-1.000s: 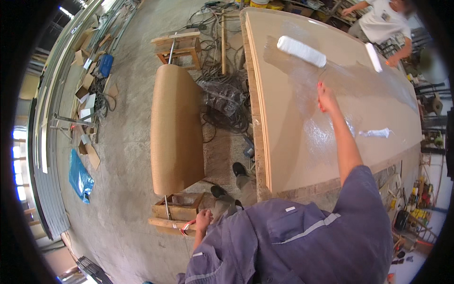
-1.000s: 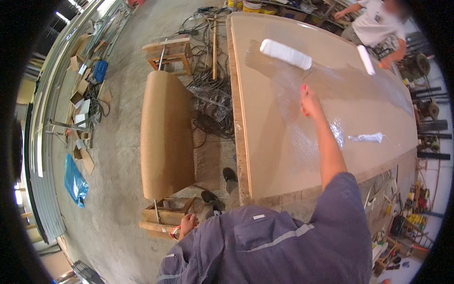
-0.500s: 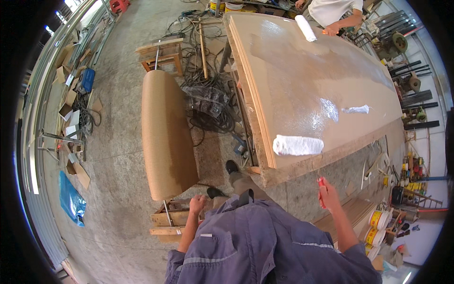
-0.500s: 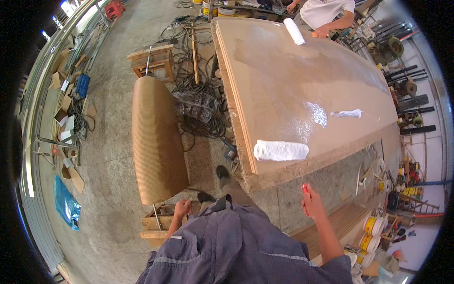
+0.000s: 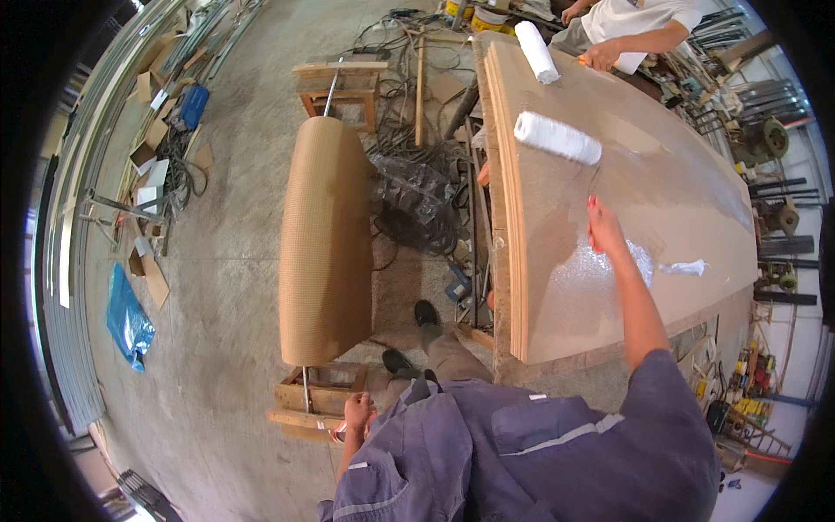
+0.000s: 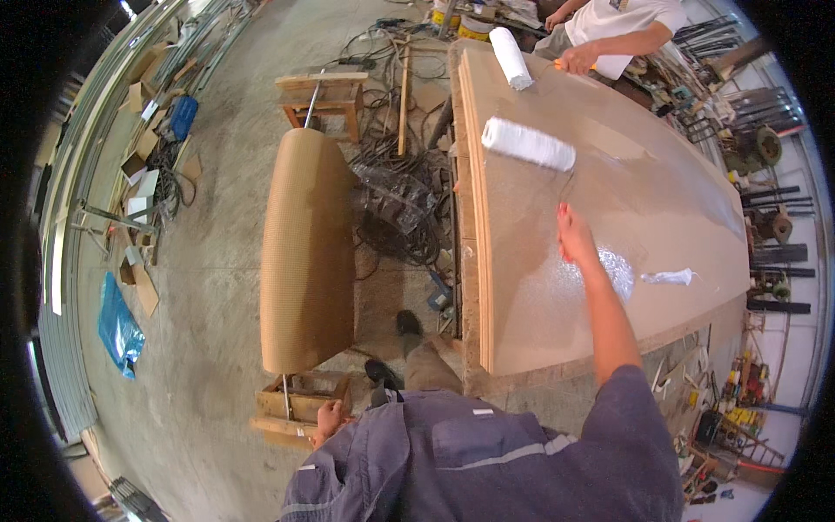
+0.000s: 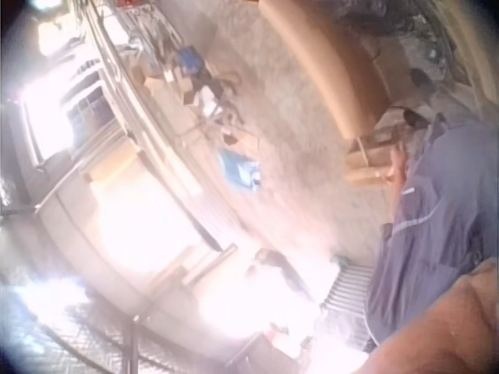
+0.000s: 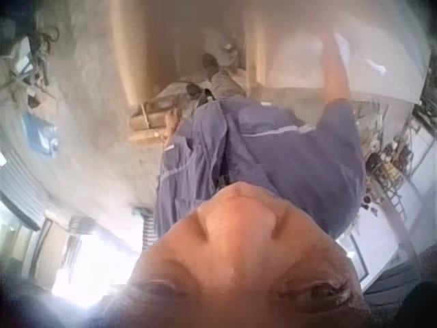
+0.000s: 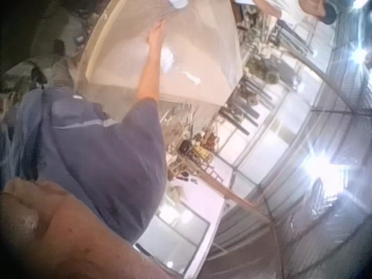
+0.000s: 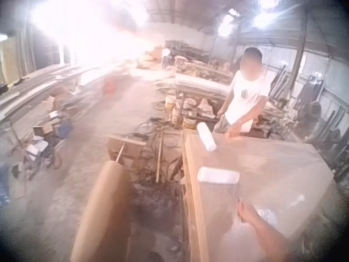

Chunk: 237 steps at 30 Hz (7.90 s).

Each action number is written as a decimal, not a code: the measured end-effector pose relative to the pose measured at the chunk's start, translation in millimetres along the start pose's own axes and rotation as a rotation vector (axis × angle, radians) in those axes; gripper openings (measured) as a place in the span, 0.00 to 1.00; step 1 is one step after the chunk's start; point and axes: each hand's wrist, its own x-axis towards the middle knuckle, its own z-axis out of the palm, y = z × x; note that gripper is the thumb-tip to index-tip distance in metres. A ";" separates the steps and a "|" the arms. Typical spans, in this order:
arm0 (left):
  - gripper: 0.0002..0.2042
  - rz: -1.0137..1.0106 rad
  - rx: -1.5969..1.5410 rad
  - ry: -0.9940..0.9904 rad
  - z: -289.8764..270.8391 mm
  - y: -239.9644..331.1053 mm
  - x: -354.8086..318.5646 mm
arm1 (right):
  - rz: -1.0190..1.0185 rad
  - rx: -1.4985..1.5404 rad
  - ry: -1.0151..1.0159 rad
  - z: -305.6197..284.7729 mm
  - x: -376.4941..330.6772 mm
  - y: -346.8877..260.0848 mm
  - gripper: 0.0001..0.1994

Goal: The person positions a large sheet of textured material onto a wooden board, then uses a rubber mallet to press it down. Afterward, the person uses a paint roller to apply a white adhesive or finish to the surface of the board.

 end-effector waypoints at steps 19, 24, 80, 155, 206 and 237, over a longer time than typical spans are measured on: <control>0.14 0.125 0.105 -0.080 8.3 63.3 -0.8 | 0.039 0.076 -0.070 9.8 -60.9 4.5 0.16; 0.14 0.137 0.263 -0.149 7.4 22.5 23.8 | 0.096 0.163 -0.088 1.6 -236.8 78.0 0.15; 0.16 0.257 0.424 -0.215 -7.0 -31.7 14.1 | 0.335 0.019 -0.090 -32.3 -433.0 131.8 0.17; 0.31 1.178 1.447 -0.374 854.5 589.3 -239.2 | 1.556 1.536 1.135 216.6 -750.5 342.2 0.18; 0.37 1.269 1.716 -0.611 804.4 487.0 -288.6 | 1.447 1.662 0.742 254.1 -701.8 432.1 0.16; 0.40 1.473 1.745 -0.591 917.4 430.0 -338.0 | 1.474 1.612 0.913 212.3 -723.1 424.1 0.10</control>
